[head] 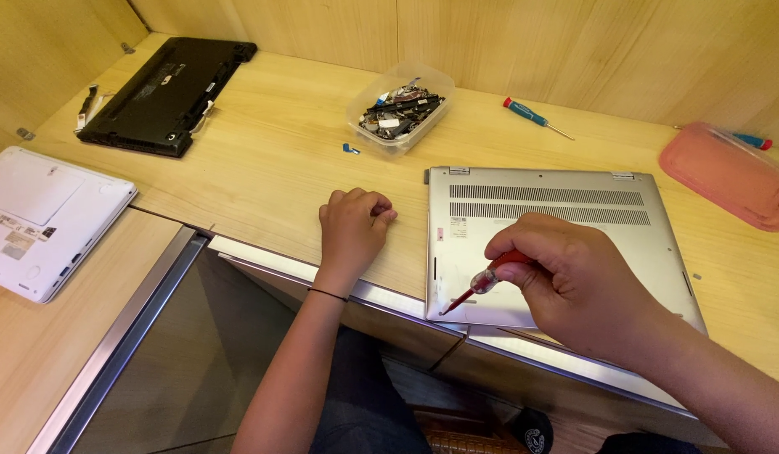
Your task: Using a screwdriver to remove screws from the bottom panel of a laptop and prying the panel open.
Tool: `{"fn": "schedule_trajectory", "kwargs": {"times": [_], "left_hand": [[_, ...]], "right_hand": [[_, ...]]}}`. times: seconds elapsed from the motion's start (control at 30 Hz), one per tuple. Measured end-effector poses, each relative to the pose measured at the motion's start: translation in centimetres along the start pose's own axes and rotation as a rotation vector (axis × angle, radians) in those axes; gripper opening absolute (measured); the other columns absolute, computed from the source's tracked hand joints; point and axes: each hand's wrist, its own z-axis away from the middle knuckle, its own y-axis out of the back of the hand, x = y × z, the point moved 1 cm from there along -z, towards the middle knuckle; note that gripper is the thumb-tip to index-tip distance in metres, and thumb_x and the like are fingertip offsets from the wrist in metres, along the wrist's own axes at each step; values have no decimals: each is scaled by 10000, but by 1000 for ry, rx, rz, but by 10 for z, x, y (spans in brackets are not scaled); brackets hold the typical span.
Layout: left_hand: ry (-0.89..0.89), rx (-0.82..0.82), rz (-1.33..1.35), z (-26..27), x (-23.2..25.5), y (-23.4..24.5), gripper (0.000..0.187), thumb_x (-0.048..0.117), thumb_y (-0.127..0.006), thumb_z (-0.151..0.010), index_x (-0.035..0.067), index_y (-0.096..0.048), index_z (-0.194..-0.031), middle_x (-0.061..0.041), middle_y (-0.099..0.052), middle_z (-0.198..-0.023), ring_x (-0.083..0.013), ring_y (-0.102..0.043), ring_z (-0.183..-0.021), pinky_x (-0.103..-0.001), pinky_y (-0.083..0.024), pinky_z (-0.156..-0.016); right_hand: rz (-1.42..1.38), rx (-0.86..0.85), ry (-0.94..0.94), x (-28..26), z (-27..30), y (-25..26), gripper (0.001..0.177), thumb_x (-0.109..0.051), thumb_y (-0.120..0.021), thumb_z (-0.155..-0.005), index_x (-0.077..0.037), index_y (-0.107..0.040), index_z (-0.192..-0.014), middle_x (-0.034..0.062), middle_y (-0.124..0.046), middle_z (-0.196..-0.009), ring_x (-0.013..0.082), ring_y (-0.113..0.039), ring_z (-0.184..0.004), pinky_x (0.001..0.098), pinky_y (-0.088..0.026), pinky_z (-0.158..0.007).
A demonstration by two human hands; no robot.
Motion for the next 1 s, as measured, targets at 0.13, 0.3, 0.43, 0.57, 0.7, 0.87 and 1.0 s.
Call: {"fn": "schedule_trajectory", "kwargs": {"times": [0.13, 0.3, 0.43, 0.57, 0.7, 0.87, 1.0], "left_hand": [[-203, 43, 144, 23, 7, 8, 207, 203, -668, -856, 219, -671, -1062, 42, -599, -939, -221, -485, -947, -376, -337, -772], [-352, -261, 174, 72, 43, 38, 462, 420, -688, -780, 259, -604, -1204, 49, -587, -1089, -222, -439, -1054, -394, -281, -817], [-407, -307, 85, 82, 47, 35, 737, 534, -809, -626, 306, -568, -1283, 62, -562, -1149, -223, -425, -1076, -395, -248, -819], [-403, -269, 87, 79, 47, 30, 709, 551, -795, -630, 336, -585, -1273, 75, -575, -1137, -220, -434, -1061, -394, -245, -784], [-352, -206, 56, 78, 52, 24, 607, 479, -743, -703, 274, -602, -1257, 70, -599, -1179, -241, -452, -1049, -414, -277, -760], [-326, -196, 59, 76, 53, 21, 600, 486, -732, -708, 272, -609, -1255, 53, -600, -1189, -246, -450, -1056, -412, -276, -763], [-330, -198, 44, 76, 54, 24, 601, 495, -725, -717, 264, -606, -1258, 63, -594, -1190, -249, -448, -1057, -419, -283, -758]], "right_hand": [[13, 9, 10, -5, 3, -6, 97, -60, -610, -798, -131, -651, -849, -21, -667, -762, 156, -626, -660, 280, -473, -601], [34, 10, 53, -10, 5, -8, 96, -47, -595, -822, -122, -636, -866, -19, -653, -768, 147, -627, -641, 258, -461, -562], [71, 5, 39, -13, 5, -8, 113, -48, -577, -833, -139, -631, -872, -24, -627, -758, 152, -600, -596, 265, -435, -528], [66, 16, 46, -16, 6, -8, 118, -35, -553, -847, -122, -629, -869, -14, -620, -751, 152, -581, -596, 258, -430, -536], [165, 6, 95, -17, 9, -14, 261, 55, -528, -752, -129, -612, -917, -15, -591, -781, 138, -593, -591, 257, -460, -516], [214, -27, 127, -24, 5, -16, 351, 74, -516, -680, -141, -607, -942, -16, -578, -791, 169, -574, -565, 284, -459, -497], [197, -33, 111, -23, 1, -16, 361, 109, -476, -685, -119, -608, -933, -7, -584, -806, 91, -682, -651, 229, -537, -563]]}}
